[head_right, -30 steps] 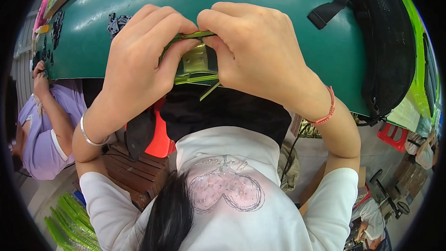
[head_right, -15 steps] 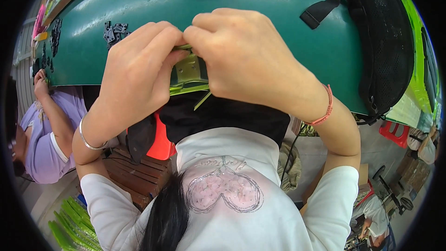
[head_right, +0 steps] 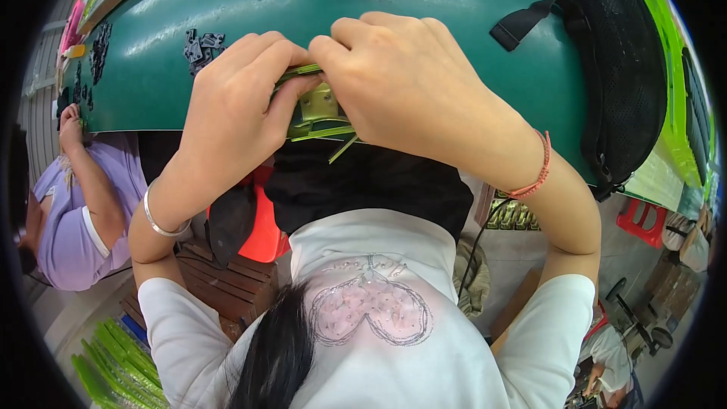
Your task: The person assembles a toy car by hand, fitting its plastic components together on a workbench.
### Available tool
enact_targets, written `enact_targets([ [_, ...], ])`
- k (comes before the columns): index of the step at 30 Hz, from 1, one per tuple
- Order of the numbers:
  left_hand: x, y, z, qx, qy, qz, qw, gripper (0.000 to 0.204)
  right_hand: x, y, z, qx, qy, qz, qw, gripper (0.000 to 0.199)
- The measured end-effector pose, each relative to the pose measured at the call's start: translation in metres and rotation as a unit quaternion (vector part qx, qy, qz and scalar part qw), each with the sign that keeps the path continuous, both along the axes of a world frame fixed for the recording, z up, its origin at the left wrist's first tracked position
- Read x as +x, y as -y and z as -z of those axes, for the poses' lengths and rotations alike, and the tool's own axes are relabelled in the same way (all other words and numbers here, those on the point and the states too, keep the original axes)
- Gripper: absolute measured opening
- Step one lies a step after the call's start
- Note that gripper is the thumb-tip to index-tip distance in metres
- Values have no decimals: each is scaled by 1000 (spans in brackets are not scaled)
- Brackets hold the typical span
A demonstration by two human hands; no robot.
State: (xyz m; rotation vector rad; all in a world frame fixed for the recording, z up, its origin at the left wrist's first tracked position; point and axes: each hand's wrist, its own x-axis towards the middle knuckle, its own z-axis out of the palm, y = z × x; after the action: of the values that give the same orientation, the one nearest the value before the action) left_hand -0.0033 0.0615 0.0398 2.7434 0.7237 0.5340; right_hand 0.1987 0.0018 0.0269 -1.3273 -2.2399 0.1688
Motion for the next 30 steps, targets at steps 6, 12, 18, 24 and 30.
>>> enact_targets([
  [6,-14,6,1,-120,61,-62,989,35,-5,-8,5,18,15,-44,999,21],
  [12,-15,15,9,-94,108,-104,984,40,-6,-12,2,-14,6,-62,998,23],
  [18,-14,13,14,-41,139,-96,985,27,1,-20,6,-2,-64,-81,995,19],
  [24,-18,37,-4,25,127,-99,987,29,-2,-10,-6,48,85,-122,988,15],
  [30,-21,35,1,69,115,-104,986,29,-8,-13,12,39,73,-121,989,19],
])
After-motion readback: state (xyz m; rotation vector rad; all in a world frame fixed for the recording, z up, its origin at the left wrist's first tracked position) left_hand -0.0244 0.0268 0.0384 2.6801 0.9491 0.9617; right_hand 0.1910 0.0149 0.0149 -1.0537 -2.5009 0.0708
